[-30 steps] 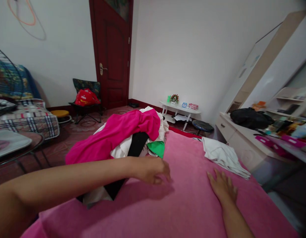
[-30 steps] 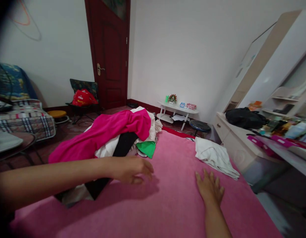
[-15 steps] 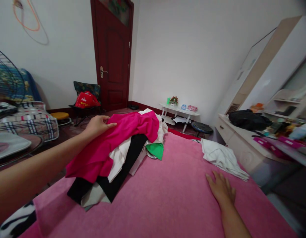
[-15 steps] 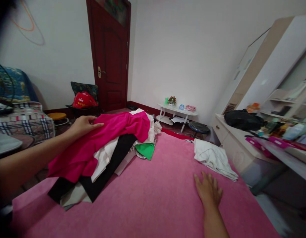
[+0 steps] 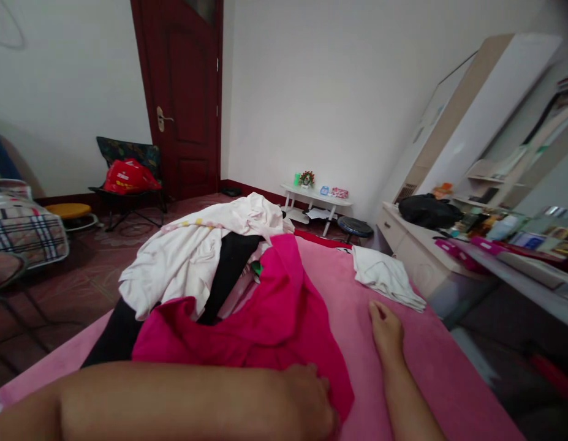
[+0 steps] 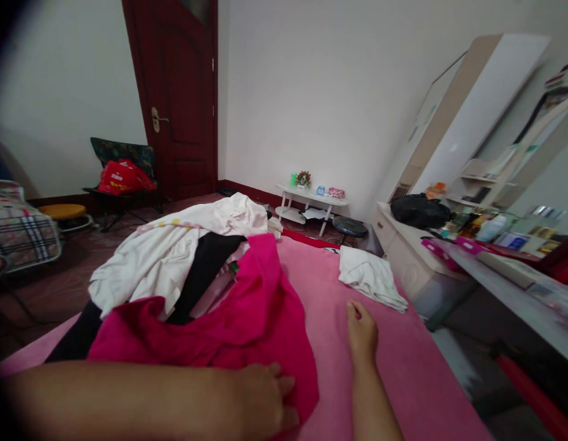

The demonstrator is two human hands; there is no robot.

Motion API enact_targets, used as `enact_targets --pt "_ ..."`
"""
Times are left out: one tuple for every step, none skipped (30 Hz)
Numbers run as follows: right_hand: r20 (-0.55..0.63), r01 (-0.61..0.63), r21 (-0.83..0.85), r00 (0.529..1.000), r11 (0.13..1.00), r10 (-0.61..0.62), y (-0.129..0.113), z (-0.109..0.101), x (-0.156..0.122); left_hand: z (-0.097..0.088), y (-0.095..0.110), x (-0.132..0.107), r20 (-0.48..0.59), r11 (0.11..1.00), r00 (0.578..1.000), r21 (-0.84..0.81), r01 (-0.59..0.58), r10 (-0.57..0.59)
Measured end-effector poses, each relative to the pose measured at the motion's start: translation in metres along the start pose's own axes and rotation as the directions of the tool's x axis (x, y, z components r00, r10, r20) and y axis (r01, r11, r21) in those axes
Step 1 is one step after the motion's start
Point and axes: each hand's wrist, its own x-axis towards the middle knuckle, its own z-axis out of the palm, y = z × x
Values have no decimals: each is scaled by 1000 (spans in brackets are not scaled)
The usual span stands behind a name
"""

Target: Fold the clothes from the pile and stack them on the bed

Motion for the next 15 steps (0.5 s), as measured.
enact_targets --pt "30 9 32 1000 999 -10 -3 1 -2 18 3 12 21 998 999 50 27 -28" --pt "72 21 72 997 997 -26 -8 3 -3 32 5 22 18 997 999 76 31 -32" --pt "121 30 117 992 993 -44 -14 5 -6 42 6 29 6 994 999 100 37 -38" --pt "172 33 168 983 985 -62 -21 9 -8 49 7 34 -7 993 999 115 38 -38" --pt "222 27 219 972 975 -76 -29 13 -11 53 8 36 -10 992 1000 126 25 -24" --pt "273 17 263 958 965 -91 -38 18 -16 53 9 35 -5 990 1000 142 11 -10" --pt "316 10 289 943 957 -106 -47 24 -20 52 9 31 1 988 1000 156 -1 1" --pt "342 10 294 933 956 -115 -56 30 -26 49 10 27 5 987 1000 161 -7 6" --pt "358 19 280 926 960 -122 -64 35 -32 46 10 21 2 988 1000 152 0 -1" --pt "374 35 255 918 966 -132 -72 40 -39 42 11 15 0 991 1000 130 18 -18" --pt "397 54 229 906 972 -144 -79 43 -45 37 11 9 -1 994 999 96 43 -43" --pt "427 61 218 891 974 -152 -86 45 -50 32 11 3 -3 996 998 58 69 -69" --pt "464 39 236 873 971 -148 -91 45 -54 27 11 -3 -1 995 996 19 94 -94" --pt "504 -19 286 853 958 -133 -96 43 -56 20 10 -9 2 992 992 -14 125 -125" --pt "533 -109 358 840 928 -107 -100 39 -55 14 10 -14 8 986 987 -41 164 -163"
